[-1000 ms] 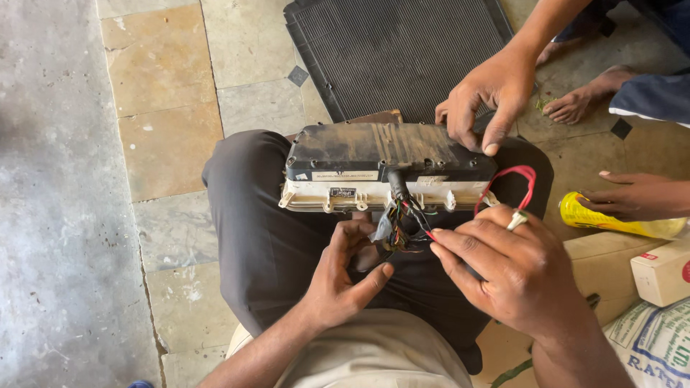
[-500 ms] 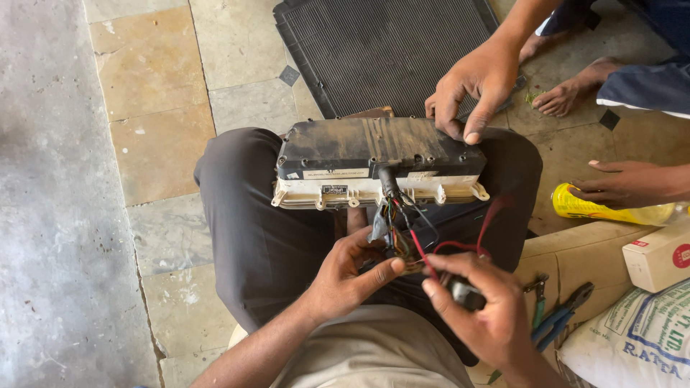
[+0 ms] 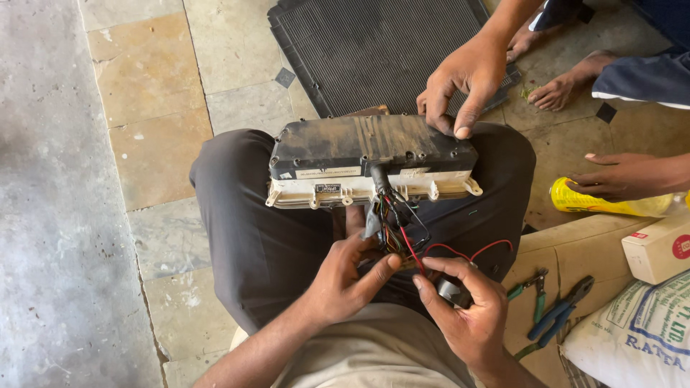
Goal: The person repairs a disassembled electronic device by stripping wires with pliers, twisting them together, and wrapping the connections with electrical tape. They work on a bundle of multicolored wires attached to a white plastic housing resting on their lap.
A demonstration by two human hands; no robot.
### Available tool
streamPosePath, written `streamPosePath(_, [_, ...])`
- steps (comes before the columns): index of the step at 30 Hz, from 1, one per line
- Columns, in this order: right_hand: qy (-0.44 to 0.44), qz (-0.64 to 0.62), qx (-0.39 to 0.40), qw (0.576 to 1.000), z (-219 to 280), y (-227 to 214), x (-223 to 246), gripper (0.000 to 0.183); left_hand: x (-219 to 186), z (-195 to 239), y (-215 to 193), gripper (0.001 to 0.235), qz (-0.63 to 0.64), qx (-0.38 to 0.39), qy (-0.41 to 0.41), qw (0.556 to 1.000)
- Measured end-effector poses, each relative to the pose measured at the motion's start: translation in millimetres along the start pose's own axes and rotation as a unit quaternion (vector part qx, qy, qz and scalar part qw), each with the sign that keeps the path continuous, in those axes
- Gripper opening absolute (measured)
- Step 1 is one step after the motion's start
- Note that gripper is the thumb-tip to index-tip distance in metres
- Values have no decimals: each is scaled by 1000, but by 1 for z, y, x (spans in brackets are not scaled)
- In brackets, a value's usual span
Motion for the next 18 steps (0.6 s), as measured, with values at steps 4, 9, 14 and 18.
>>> streamPosePath(4, [2,-21,-19,1000,2,2,-8,28,8,9,26,33,-118,-122,100,980])
streamPosePath(9, [-10,-90,-8,996,-1,6,-15,34,3,7,24,38,-318,-75,171,930])
streamPosePath(14, [-34,-79,2,996,12,7,-34,39,-15,-5,13,45,-357,-25,166,919])
streamPosePath(18, [-64,-10,-236,970,49,-25,-83,23,-22,-11,13,35,-357,-21,147,922])
Point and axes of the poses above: each hand's wrist, its own z-axis away from the middle knuckle, its own y-axis out of the palm, x = y × z, the point moved 1 cm from there along -z, towards the middle knuckle, and after that the axes turned 13 degrees about x, right-handed, at the moved point
